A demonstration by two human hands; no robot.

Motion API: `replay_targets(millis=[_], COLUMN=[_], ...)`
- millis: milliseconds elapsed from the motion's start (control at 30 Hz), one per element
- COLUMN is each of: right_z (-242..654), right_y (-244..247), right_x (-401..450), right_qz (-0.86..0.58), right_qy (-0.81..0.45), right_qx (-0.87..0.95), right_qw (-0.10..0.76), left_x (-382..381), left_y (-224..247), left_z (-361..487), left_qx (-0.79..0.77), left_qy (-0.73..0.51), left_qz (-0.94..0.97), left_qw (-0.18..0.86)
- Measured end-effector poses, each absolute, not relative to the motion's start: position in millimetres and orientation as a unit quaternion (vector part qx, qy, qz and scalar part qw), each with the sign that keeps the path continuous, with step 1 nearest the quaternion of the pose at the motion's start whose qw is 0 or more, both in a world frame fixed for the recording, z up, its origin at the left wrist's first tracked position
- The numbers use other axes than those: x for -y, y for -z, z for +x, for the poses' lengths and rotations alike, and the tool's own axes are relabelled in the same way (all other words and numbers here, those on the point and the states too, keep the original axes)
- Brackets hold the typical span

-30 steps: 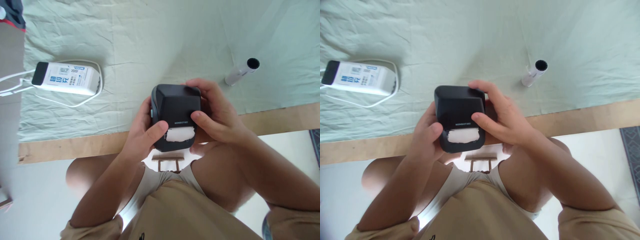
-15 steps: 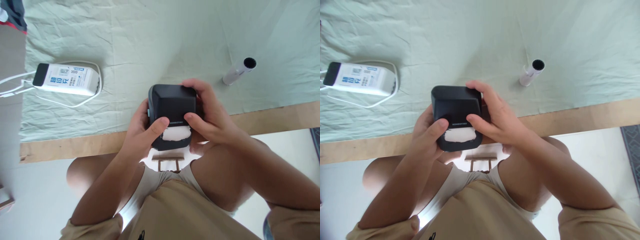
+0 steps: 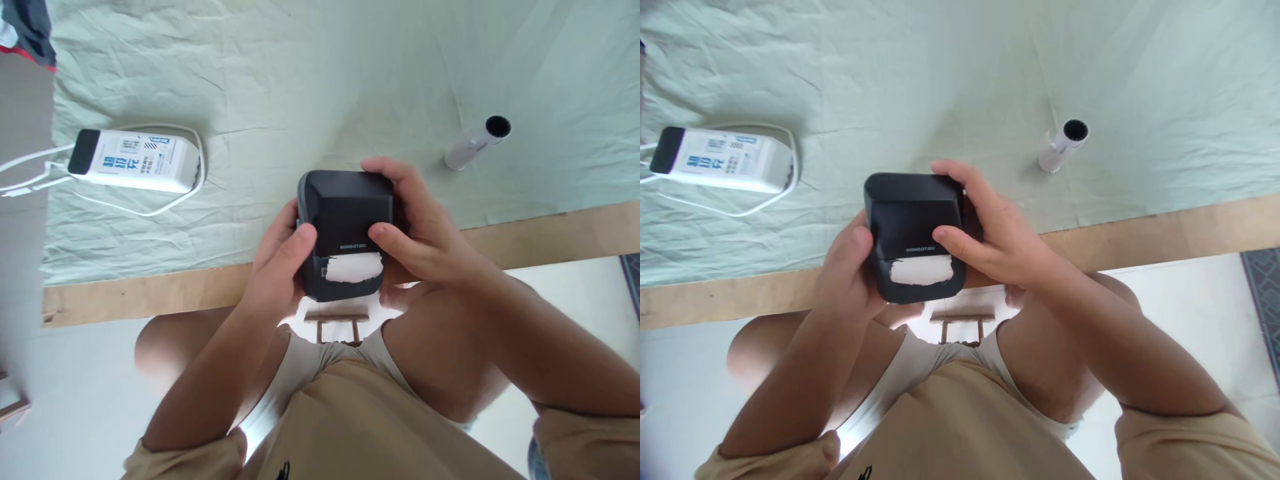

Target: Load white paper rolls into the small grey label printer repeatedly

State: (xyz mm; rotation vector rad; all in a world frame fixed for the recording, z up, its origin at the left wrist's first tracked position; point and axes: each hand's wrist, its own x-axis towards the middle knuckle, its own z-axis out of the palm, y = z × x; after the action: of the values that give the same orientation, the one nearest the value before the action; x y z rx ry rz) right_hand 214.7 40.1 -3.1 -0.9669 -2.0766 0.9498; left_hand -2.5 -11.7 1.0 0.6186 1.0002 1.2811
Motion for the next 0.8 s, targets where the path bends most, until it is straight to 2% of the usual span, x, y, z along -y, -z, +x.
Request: replay_targets(millis=[167,267,567,800], right_z=[218,219,224,223], right_y=[1,-1,-6,-12], right_x=[-41,-40,-36,-37], right_qz=[-0.395,-0.365,-0.348,-0.366], right_qy=[-0.278,-0.274,-0.292,-0.270], right_qx=[0.785,0.789,0.815,0.805], right_qw=[0.387,0.411,0.359,0.382], left_x=[10,10,8,4], left_y=[9,12,4,-6], left_z=[0,0,0,5], left_qx=[-0.502,-0.495,-0.457,-0.428], left_qy=[-0.585,-0.599,-0.599,-0.610], left_qz=[0.235,0.230,0.253,0.234], left_qw=[0.592,0.586,0.607,0.625])
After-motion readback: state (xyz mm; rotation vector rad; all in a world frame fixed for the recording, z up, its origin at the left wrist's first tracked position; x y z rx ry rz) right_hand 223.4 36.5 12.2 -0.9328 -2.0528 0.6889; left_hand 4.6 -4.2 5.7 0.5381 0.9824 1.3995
